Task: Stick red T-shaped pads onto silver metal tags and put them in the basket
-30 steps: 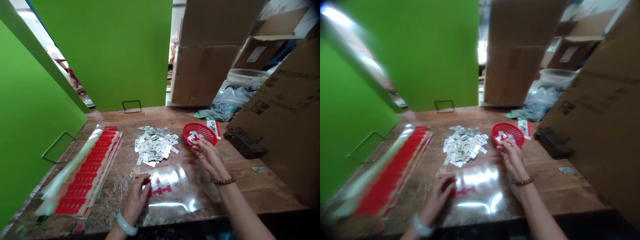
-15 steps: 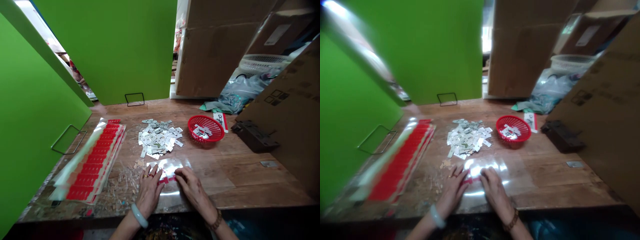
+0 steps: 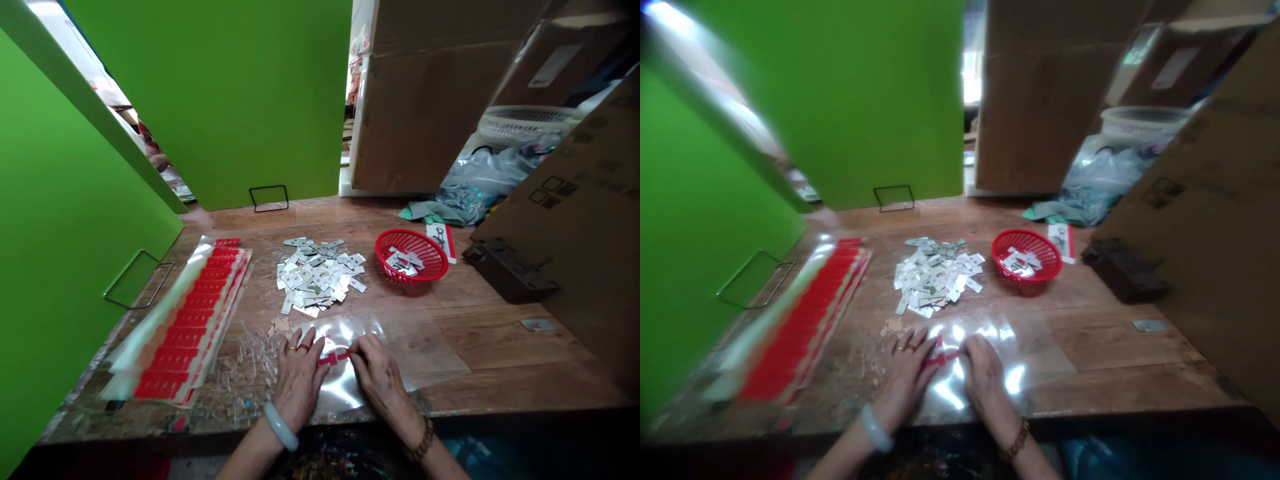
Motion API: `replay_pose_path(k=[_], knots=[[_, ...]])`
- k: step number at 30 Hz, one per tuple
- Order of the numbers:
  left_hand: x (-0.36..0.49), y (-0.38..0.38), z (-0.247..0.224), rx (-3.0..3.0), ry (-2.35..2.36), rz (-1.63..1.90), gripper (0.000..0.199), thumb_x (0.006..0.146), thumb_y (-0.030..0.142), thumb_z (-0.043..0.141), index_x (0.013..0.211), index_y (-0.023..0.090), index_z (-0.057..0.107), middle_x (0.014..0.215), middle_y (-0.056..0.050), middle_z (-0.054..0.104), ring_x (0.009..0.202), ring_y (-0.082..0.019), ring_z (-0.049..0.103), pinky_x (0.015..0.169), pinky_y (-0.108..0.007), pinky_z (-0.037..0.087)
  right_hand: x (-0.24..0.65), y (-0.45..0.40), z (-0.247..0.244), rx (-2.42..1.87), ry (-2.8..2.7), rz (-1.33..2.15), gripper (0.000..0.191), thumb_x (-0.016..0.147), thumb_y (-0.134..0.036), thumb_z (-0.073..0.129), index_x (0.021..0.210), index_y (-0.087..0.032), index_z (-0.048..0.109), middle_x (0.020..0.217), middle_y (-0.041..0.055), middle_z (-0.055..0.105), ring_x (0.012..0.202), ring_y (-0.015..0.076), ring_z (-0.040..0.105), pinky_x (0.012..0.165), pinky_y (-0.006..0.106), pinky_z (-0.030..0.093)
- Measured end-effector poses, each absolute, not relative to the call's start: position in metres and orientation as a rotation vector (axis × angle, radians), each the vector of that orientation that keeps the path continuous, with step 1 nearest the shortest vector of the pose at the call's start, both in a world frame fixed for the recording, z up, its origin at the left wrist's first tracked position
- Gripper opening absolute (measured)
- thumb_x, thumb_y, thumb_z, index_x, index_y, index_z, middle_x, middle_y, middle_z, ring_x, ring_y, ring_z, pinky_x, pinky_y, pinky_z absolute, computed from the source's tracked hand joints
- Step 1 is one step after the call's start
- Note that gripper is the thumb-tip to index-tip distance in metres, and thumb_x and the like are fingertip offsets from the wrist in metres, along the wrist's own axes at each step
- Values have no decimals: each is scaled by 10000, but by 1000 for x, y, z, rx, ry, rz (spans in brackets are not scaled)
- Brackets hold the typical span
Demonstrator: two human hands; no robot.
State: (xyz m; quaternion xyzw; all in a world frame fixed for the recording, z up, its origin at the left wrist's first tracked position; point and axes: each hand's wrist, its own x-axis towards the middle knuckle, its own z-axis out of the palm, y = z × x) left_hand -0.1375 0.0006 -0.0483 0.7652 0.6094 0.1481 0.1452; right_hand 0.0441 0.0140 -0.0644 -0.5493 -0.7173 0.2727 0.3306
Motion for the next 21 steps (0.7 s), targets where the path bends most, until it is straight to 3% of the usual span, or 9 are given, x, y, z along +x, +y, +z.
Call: replay_pose_path(k=[2,5,9,13,21], knots=[[-136,2,-48,2202,1746,454,382,855,281,521,1234,238,535,1319,-101,518,1260,-330,372,1031,-581,224,44,13,-66,-1438,-1847,715,98,875,-162,447,898,-193,537,840,52,548,798,198,522,729,323,425],[-132,5,-50,2206,1654,525,390,839,290,550,1221,213,536,1328,-105,504,1264,-315,368,1040,-558,251,45,13,-69,-1415,-1835,729,184,890,-180,434,1052,-190,519,937,76,550,871,209,525,775,339,431],[-124,9,-58,2225,1521,572,428,823,319,578,1231,200,524,1332,-103,501,1267,-301,363,1026,-501,322,44,12,-70,-1396,-1872,721,169,905,-179,396,893,-198,564,863,62,518,832,204,509,745,336,425],[-122,10,-62,2243,1524,549,459,804,335,606,1241,225,516,1344,-85,492,1271,-303,354,1029,-499,315,39,9,-70,-1450,-1830,695,130,877,-150,420,796,-199,509,819,46,491,786,197,484,710,335,411],[-122,9,-58,2251,1577,478,520,753,302,673,1242,238,510,1343,-71,498,1256,-296,374,1030,-498,305,34,7,-72,-1503,-1808,725,68,832,-141,468,854,-204,482,816,38,519,782,204,494,718,341,409]])
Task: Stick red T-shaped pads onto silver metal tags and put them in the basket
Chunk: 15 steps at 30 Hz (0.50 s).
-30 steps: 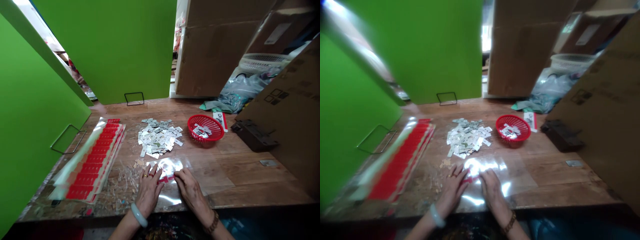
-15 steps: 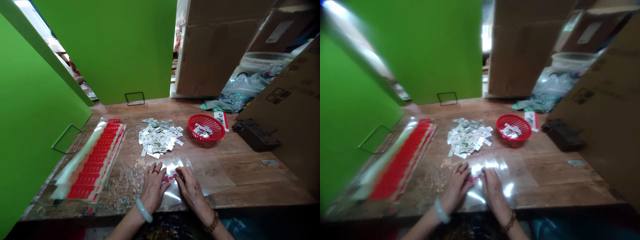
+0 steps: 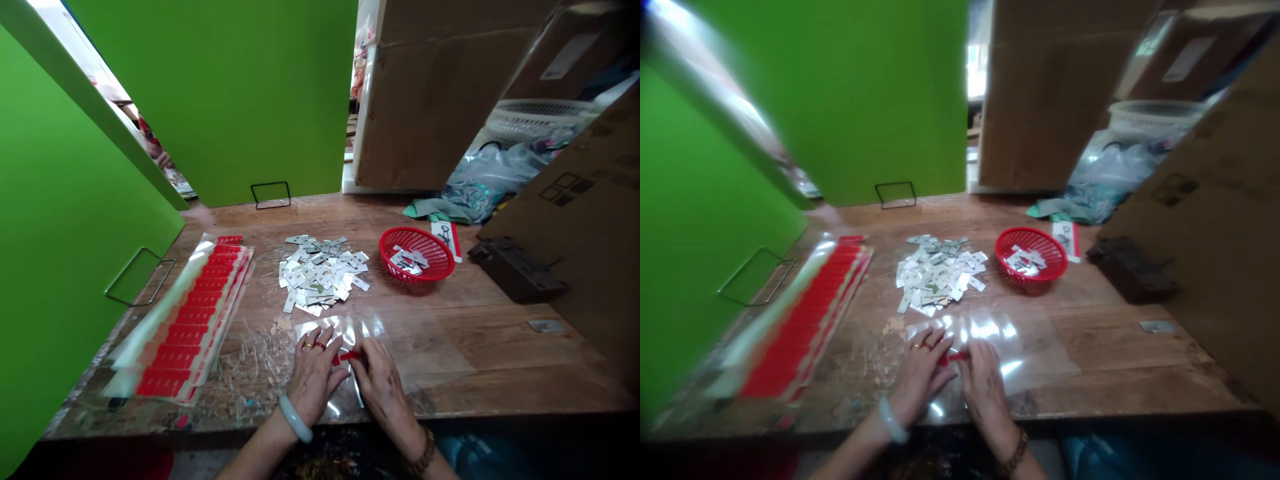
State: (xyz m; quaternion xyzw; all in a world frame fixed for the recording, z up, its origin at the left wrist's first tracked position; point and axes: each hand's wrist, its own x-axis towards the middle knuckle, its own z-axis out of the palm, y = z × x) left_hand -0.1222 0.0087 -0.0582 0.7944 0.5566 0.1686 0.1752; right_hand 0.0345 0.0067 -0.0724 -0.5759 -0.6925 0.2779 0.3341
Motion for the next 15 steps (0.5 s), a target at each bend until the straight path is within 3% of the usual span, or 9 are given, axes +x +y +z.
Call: replay_pose_path(k=[4,8,15], knots=[[-122,9,-56,2248,1575,452,502,768,302,656,1245,247,510,1348,-69,494,1253,-302,380,1032,-510,294,37,10,-70,-1531,-1773,766,227,828,-157,485,1052,-193,491,884,53,532,811,208,517,733,334,426],[-121,7,-55,2239,1570,440,491,785,324,635,1251,241,507,1348,-67,495,1259,-306,375,1038,-517,276,41,12,-68,-1527,-1776,778,53,848,-197,487,851,-196,540,852,46,502,776,192,511,707,312,426],[-121,6,-55,2208,1573,445,541,763,309,663,1272,257,485,1366,-61,478,1270,-312,363,1042,-520,263,38,9,-67,-1515,-1775,754,167,886,-191,416,742,-203,498,792,34,485,747,189,490,691,311,400]])
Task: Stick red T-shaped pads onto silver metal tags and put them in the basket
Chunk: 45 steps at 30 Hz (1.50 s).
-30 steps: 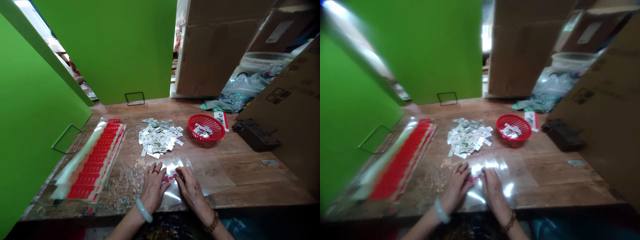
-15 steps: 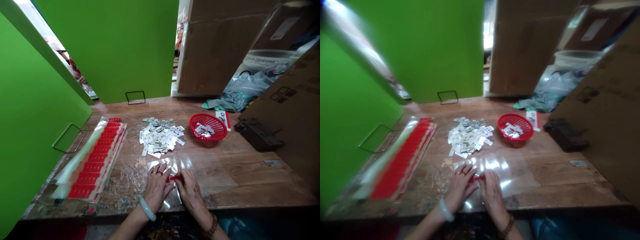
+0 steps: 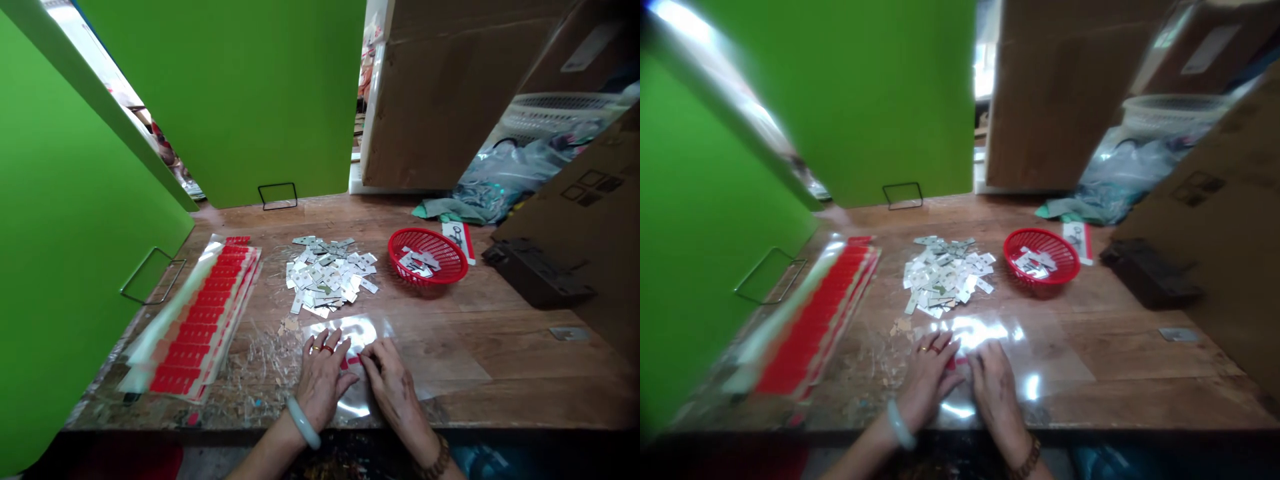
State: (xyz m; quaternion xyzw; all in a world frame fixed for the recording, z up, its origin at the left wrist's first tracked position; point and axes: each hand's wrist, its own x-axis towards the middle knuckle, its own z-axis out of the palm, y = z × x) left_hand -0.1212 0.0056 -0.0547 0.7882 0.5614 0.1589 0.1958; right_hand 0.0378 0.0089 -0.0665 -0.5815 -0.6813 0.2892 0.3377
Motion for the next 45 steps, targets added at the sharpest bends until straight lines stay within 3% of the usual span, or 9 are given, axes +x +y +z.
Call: replay_pose_path(k=[13,22,26,31,36,42,45], knots=[[-121,5,-54,2151,1598,498,534,751,342,673,1253,282,499,1351,-38,499,1259,-300,382,1041,-517,272,38,2,-80,-1435,-1740,797,146,849,-229,502,704,-208,492,755,24,516,766,201,483,712,320,383],[-121,5,-50,2126,1575,530,479,770,341,650,1225,256,526,1328,-72,508,1242,-297,391,1033,-525,284,58,-2,-71,-1405,-1334,1232,211,771,-403,620,722,-207,559,744,5,583,753,179,556,720,278,450],[-136,19,-42,2002,1685,676,263,872,298,500,1105,216,589,1197,-92,573,1116,-244,502,959,-454,383,63,1,-72,-1429,-1150,1223,247,693,-417,688,718,-196,581,727,4,593,714,170,570,669,262,480],[-172,58,-45,1888,1973,829,339,826,244,539,1159,184,541,1004,-97,604,971,-249,535,875,-442,417,62,-1,-73,-1435,-1092,1201,268,661,-418,711,710,-187,583,717,4,590,718,174,584,661,265,492],[-192,81,-56,1841,1952,848,213,787,150,545,981,165,632,865,-83,630,877,-240,555,824,-421,434,63,-1,-75,-1422,-1111,1198,266,674,-419,702,704,-187,578,707,3,583,706,173,575,659,271,491],[-202,83,-54,1649,1863,975,361,770,55,501,1064,212,641,946,-70,673,938,-226,581,915,-421,401,64,1,-78,-1420,-1144,1169,262,679,-415,702,707,-183,583,703,0,578,695,164,561,638,260,482],[-208,84,-51,1443,1835,1060,257,775,102,543,987,185,662,953,-68,680,943,-222,593,916,-418,420,63,1,-79,-1413,-1124,1164,260,681,-408,705,718,-184,577,710,-2,573,697,162,566,642,258,481]])
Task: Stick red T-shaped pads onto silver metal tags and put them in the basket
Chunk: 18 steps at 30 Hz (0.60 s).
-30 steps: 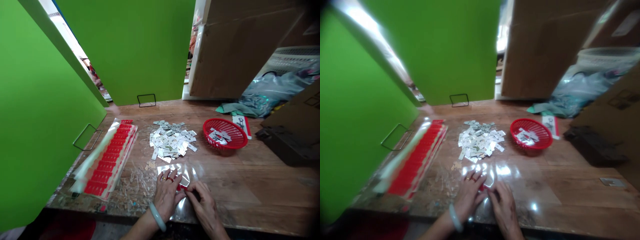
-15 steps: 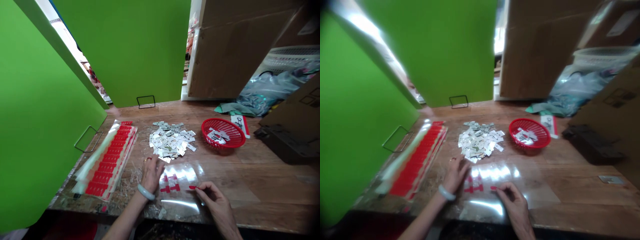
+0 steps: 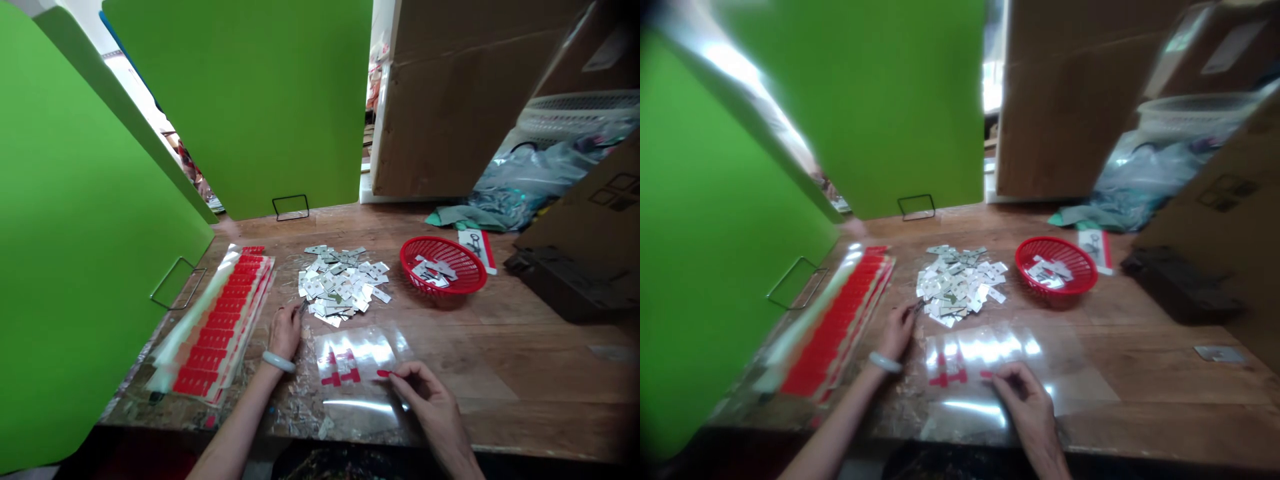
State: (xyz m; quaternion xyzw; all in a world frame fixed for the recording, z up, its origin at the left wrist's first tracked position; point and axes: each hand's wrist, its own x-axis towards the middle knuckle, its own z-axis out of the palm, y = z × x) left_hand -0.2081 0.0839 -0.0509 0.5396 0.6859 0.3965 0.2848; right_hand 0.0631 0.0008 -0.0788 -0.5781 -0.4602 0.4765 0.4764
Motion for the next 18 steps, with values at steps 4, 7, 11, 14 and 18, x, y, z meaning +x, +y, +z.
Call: replay_pose_path(k=[4,7,11,14,18], knots=[[-203,77,-44,1120,1690,1081,164,803,172,563,931,113,646,823,-79,686,751,-180,660,738,-347,533,59,1,-67,-1340,-1098,1204,233,712,-380,690,733,-192,554,714,-13,566,709,159,595,662,252,484],[-185,60,-33,940,1520,1028,253,809,193,588,1040,89,609,833,-100,693,697,-164,683,683,-317,560,54,3,-49,-1310,-1157,1168,205,739,-367,667,739,-195,557,724,-6,577,708,156,590,654,246,479],[-156,34,-16,654,1204,902,364,729,199,705,1055,69,612,866,-122,699,741,-153,680,747,-277,540,46,6,-25,-1326,-1310,1033,167,781,-355,619,737,-200,574,725,5,591,703,157,568,645,245,466],[-143,21,-8,554,1093,855,385,624,181,790,961,75,635,819,-101,703,725,-151,676,738,-252,528,45,7,-15,-1338,-1413,934,158,792,-339,601,713,-203,585,712,8,613,698,160,573,649,245,462],[-134,13,-3,571,1052,804,334,628,203,784,896,81,626,727,-75,698,627,-122,656,658,-227,521,45,6,-12,-1364,-1471,915,150,801,-325,589,711,-206,595,722,6,632,701,160,584,633,233,455]])
